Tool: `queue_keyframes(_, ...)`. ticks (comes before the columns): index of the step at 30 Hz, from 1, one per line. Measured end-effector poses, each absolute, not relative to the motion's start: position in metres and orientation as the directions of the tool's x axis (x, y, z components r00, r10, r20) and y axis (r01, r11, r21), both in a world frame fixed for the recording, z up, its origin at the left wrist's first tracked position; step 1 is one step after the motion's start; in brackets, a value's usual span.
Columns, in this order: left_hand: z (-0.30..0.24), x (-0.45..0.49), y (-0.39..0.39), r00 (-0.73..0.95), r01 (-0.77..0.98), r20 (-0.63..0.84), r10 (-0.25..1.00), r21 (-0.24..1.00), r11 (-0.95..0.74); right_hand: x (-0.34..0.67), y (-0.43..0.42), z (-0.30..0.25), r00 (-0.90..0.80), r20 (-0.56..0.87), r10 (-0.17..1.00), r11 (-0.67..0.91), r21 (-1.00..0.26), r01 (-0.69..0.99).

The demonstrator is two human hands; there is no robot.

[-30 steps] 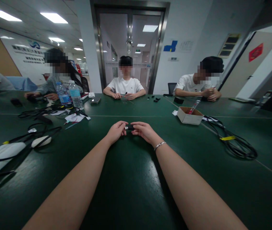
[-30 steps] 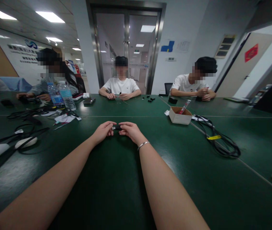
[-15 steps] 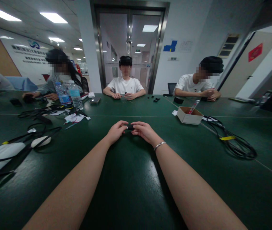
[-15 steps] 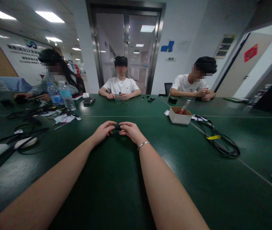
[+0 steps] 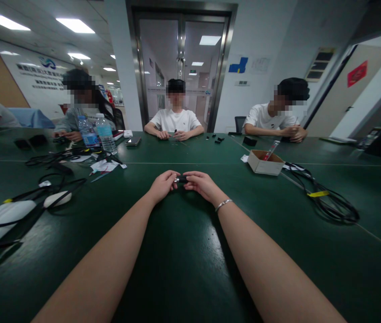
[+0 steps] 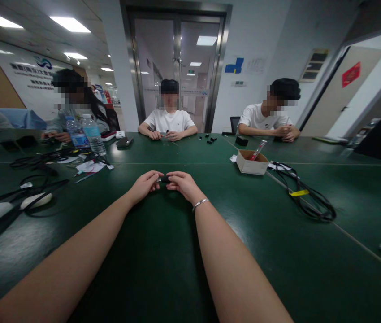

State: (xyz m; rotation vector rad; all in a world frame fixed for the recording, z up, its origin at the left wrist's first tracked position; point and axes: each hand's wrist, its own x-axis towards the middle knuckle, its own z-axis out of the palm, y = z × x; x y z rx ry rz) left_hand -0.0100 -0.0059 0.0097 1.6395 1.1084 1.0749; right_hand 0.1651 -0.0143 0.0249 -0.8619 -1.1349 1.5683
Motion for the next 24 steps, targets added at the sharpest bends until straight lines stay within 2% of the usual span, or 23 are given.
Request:
queue_keyframes(5,0.0105,-0.0101,-0.0075,0.226,0.229,0.218,0.949,0.935,-0.27,0.1648,-0.0148,0.0253,-0.258,-0.009,0.966,-0.09,-0.948,-0.305)
queue_keyframes(24,0.0126,-0.0096,-0.0077,0.283,0.204,0.195,0.939,0.945,-0.257,0.1659,-0.0102,0.0208,-0.278,0.004,0.961,-0.084,-0.949,-0.304)
